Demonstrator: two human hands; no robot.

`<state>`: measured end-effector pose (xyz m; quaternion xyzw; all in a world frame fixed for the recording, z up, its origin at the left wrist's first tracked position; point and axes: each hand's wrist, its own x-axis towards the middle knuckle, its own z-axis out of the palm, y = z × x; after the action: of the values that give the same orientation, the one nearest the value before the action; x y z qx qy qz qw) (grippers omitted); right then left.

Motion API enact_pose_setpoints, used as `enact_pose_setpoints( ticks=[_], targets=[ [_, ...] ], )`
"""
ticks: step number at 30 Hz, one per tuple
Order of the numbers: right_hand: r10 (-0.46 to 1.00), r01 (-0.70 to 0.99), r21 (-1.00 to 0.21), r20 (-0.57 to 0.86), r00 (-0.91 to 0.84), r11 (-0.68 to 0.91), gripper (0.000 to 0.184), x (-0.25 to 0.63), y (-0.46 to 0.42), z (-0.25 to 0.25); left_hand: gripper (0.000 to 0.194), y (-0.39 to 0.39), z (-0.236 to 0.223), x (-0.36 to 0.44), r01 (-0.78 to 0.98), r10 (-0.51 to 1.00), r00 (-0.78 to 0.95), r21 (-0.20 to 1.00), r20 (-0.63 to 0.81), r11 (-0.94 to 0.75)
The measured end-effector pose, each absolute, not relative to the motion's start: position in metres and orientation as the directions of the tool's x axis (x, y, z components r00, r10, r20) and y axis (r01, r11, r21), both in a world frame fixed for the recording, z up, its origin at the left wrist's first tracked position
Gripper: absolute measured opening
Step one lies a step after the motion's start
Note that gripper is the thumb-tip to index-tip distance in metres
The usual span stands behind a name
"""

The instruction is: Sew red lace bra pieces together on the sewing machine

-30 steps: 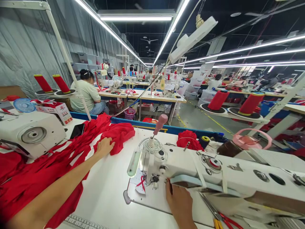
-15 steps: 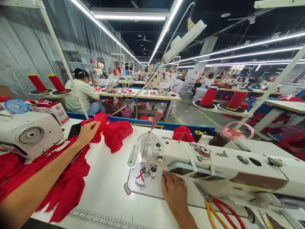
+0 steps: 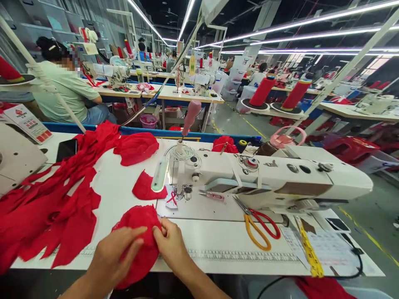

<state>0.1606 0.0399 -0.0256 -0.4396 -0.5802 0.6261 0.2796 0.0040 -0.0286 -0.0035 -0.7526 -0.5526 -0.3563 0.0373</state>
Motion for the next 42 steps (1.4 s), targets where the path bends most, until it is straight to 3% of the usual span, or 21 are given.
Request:
enact_pose_setpoints(
  ticks=[4, 7, 10, 17, 20, 24, 26, 29, 34, 39, 42],
  targets=[
    [0.873, 0.248, -0.967, -0.171, -0.457, -0.060, 0.028, 0.160, 0.040, -0.027, 0.028, 0.023, 0.003, -0.031, 0.922, 0.902, 0.128, 0.286, 0.411, -0.262],
    [0.869, 0.311, -0.950, -0.161, -0.468, -0.009, 0.028, 0.160, 0.038, -0.024, 0.030, 0.059, -0.007, -0.045, 0.927, 0.913, 0.118, 0.285, 0.391, -0.242],
    [0.856, 0.340, -0.940, -0.181, -0.484, -0.007, 0.028, 0.166, 0.035, -0.023, 0.016, 0.087, -0.012, -0.061, 0.917, 0.915, 0.106, 0.317, 0.390, -0.241],
    [0.834, 0.334, -0.942, -0.213, -0.509, -0.037, 0.027, 0.177, 0.030, -0.022, 0.034, 0.128, 0.028, -0.113, 0.915, 0.843, -0.180, 0.401, 0.507, -0.046],
    [0.820, 0.310, -0.950, -0.196, -0.537, -0.024, 0.027, 0.178, 0.029, -0.016, 0.039, 0.114, 0.030, -0.102, 0.902, 0.893, -0.081, 0.414, 0.444, -0.124],
    [0.800, 0.258, -0.966, -0.158, -0.579, -0.003, 0.028, 0.181, 0.028, -0.010, 0.044, 0.071, 0.009, -0.069, 0.825, 0.947, 0.218, 0.474, 0.237, -0.308],
    [0.800, 0.240, -0.971, -0.145, -0.582, -0.002, 0.028, 0.183, 0.028, -0.009, 0.047, 0.054, 0.001, -0.057, 0.775, 0.948, 0.302, 0.552, 0.104, -0.307],
    [0.800, 0.227, -0.974, -0.131, -0.586, 0.007, 0.028, 0.184, 0.027, -0.009, 0.033, 0.044, -0.001, -0.046, 0.746, 0.955, 0.298, 0.627, -0.012, -0.225],
    [0.803, 0.229, -0.970, -0.075, -0.591, 0.079, 0.025, 0.185, 0.024, -0.008, 0.020, 0.037, 0.001, -0.030, 0.749, 0.952, 0.301, 0.606, 0.048, -0.267],
    [0.800, 0.257, -0.962, -0.080, -0.595, 0.094, 0.024, 0.190, 0.021, -0.004, 0.024, 0.026, 0.005, -0.024, 0.639, 0.963, 0.243, 0.728, 0.114, -0.247],
    [0.772, 0.309, -0.937, -0.076, -0.632, 0.160, 0.028, 0.193, 0.027, 0.006, 0.025, 0.041, 0.016, -0.023, 0.685, 0.970, 0.171, 0.686, 0.175, -0.245]
  ],
)
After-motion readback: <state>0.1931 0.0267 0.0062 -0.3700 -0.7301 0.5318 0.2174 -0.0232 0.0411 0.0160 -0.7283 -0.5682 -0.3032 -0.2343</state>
